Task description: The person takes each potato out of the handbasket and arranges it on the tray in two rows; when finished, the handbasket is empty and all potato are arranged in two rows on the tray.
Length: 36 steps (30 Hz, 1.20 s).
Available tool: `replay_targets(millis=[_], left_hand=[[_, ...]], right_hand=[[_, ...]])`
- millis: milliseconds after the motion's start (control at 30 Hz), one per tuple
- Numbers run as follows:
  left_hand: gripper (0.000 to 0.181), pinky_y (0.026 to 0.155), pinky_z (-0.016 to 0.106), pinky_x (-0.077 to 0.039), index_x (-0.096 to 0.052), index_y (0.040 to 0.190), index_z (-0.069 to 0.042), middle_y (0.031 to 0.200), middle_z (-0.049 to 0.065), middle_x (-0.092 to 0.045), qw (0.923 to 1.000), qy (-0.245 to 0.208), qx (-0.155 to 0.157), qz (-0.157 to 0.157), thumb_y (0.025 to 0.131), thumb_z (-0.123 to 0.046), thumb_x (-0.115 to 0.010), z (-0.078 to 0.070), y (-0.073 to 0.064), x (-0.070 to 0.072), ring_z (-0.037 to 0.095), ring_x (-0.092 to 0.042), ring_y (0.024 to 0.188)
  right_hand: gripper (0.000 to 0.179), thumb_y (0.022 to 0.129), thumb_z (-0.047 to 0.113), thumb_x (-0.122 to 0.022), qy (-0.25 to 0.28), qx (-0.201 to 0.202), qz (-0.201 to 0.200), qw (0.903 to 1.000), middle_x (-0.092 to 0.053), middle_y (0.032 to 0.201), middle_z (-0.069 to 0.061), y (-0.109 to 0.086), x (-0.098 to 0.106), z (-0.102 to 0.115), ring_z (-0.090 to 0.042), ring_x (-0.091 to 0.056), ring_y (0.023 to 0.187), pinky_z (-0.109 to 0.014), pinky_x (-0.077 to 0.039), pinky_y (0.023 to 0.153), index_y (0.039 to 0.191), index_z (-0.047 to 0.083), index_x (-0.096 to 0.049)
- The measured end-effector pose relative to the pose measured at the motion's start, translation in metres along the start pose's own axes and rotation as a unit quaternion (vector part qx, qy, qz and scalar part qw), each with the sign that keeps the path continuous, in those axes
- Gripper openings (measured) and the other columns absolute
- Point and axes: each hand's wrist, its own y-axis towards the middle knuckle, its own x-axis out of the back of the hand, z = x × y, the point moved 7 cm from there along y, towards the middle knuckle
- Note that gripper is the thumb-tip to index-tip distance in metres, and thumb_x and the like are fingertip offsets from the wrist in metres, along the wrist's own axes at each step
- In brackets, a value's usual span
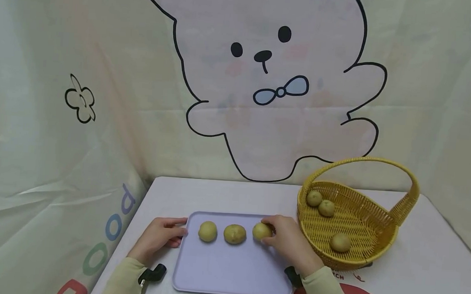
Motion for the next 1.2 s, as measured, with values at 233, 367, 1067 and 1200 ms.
replay_targets(millis=[233, 367, 1067, 1200], left_hand=[[0.056, 0.064, 0.024, -0.064, -0.069, 0.143, -0.002, 0.078, 0.002, -0.07, 1.0, -0.005, 0.005, -0.003, 0.092, -0.018, -0.085, 0.0024, -0.0011, -0.0002, 0.009, -0.067, 0.063], [0.056, 0.064, 0.025, -0.064, -0.069, 0.144, -0.002, 0.079, 0.001, -0.069, 1.0, -0.005, 0.006, -0.004, 0.093, -0.019, -0.085, 0.0038, -0.0019, 0.0004, 0.009, -0.066, 0.063], [0.057, 0.064, 0.025, -0.064, -0.069, 0.144, -0.003, 0.083, 0.004, -0.073, 1.0, 0.003, 0.007, -0.005, 0.092, -0.019, -0.086, 0.002, 0.0019, -0.0018, 0.012, -0.069, 0.065], [0.056, 0.064, 0.026, -0.064, -0.07, 0.143, -0.004, 0.08, 0.003, -0.07, 0.9999, 0.002, 0.011, -0.008, 0.091, -0.018, -0.086, 0.0014, 0.002, -0.0016, 0.011, -0.068, 0.063]], right_hand=[[0.04, 0.08, 0.002, -0.093, 0.003, -0.011, 0.005, 0.9999, -0.08, 0.112, -0.007, 0.0003, -0.0057, -0.0046, -0.02, -0.073, 0.104, -0.045, -0.062, 0.093, 0.118, 0.004, -0.08], [0.042, 0.079, 0.001, -0.094, -0.004, -0.013, 0.004, 0.9999, -0.08, 0.114, -0.009, 0.0012, -0.0071, -0.0066, -0.023, -0.074, 0.108, -0.047, -0.062, 0.095, 0.119, 0.003, -0.08], [0.042, 0.075, 0.001, -0.096, -0.026, 0.007, -0.021, 0.9994, -0.081, 0.11, -0.009, 0.0038, -0.0095, -0.0081, -0.024, -0.075, 0.103, -0.047, -0.062, 0.092, 0.114, 0.003, -0.081], [0.042, 0.075, 0.0, -0.096, -0.027, 0.009, -0.023, 0.9994, -0.081, 0.11, -0.008, 0.0043, -0.0095, -0.0075, -0.024, -0.074, 0.103, -0.046, -0.062, 0.092, 0.114, 0.003, -0.081]])
